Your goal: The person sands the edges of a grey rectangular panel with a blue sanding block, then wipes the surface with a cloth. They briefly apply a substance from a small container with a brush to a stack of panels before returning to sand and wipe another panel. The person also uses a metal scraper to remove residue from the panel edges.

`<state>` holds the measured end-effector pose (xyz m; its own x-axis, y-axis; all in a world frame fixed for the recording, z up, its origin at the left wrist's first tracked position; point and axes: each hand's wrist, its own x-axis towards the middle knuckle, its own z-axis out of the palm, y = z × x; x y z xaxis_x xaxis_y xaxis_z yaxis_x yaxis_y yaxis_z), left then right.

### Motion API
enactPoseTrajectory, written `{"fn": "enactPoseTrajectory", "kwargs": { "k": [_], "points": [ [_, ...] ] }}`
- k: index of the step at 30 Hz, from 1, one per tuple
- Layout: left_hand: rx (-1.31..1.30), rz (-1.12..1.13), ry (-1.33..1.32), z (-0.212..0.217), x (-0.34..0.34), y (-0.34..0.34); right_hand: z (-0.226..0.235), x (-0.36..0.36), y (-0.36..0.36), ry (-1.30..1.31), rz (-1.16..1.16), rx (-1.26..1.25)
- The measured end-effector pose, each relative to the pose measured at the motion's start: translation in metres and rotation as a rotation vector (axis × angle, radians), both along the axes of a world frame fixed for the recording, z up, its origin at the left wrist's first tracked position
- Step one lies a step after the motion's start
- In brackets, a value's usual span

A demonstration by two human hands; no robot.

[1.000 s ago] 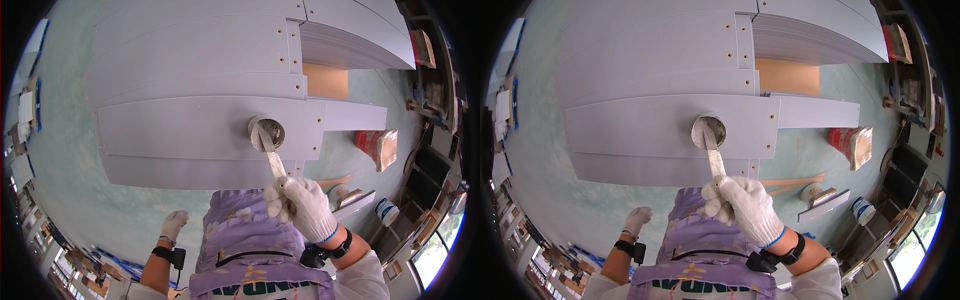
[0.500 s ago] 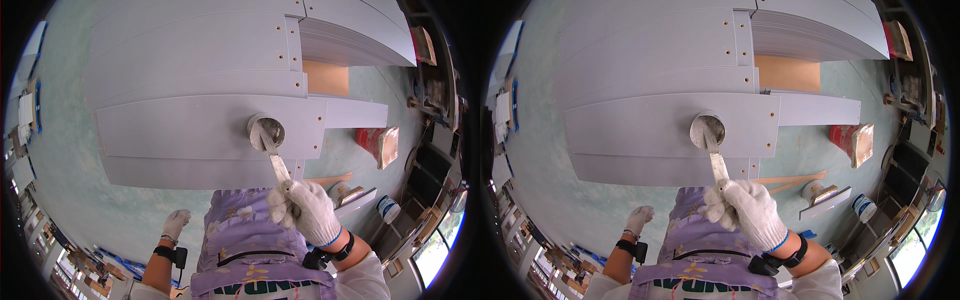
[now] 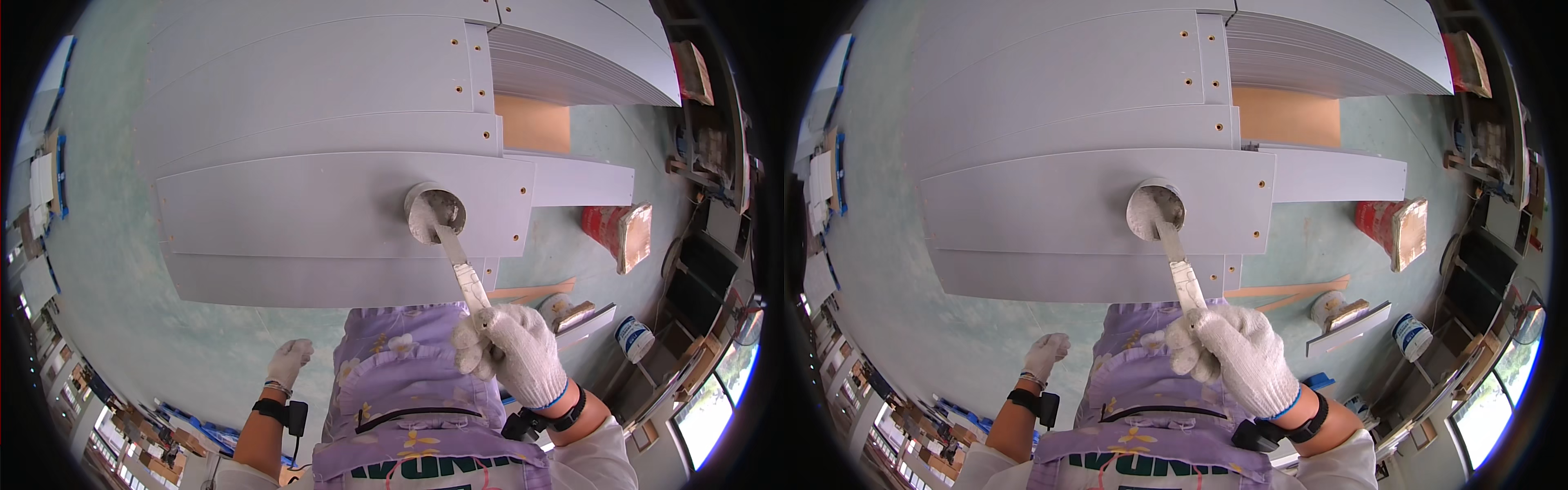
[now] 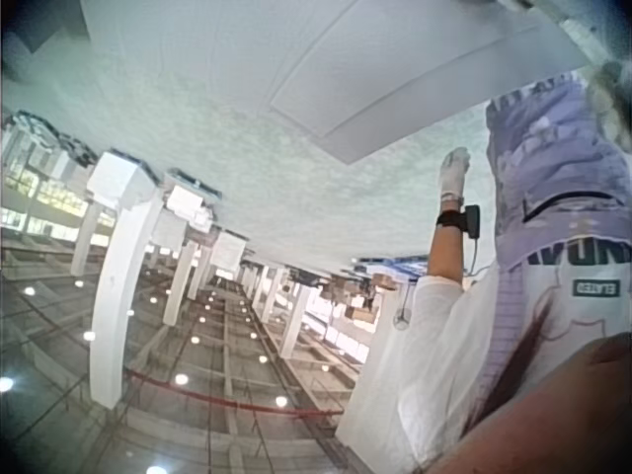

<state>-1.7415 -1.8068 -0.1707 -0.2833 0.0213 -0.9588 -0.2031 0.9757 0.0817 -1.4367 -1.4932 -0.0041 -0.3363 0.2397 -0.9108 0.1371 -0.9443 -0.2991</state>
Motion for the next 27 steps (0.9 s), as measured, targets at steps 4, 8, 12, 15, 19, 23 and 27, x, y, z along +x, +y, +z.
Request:
{"fn": "enactPoseTrajectory", "kwargs": {
  "k": [4,8,12,15,19,23,27],
  "points": [
    [0.007,-0.015,0.0,-0.003,0.0,-0.001,0.011,0.006,0.004,-0.087,0.116,-0.026],
    [0.013,-0.008,-0.004,-0.007,0.001,-0.003,0.014,0.004,0.013,-0.087,0.158,-0.009],
    [0.03,0.017,-0.023,-0.015,-0.001,-0.013,0.014,0.002,0.017,-0.092,0.166,-0.041],
    [0.006,-0.021,-0.009,-0.01,0.002,-0.006,0.012,0.0,0.018,-0.097,0.182,-0.054],
    [0.009,-0.002,-0.022,-0.014,0.0,-0.012,0.01,0.0,0.02,-0.088,0.2,-0.052],
    [0.006,0.004,-0.012,-0.01,0.003,-0.008,0.009,-0.001,0.022,-0.067,0.2,-0.058],
    [0.025,0.021,-0.016,-0.009,0.003,-0.005,0.009,0.0,0.024,-0.048,0.192,-0.064]
  ]
}}
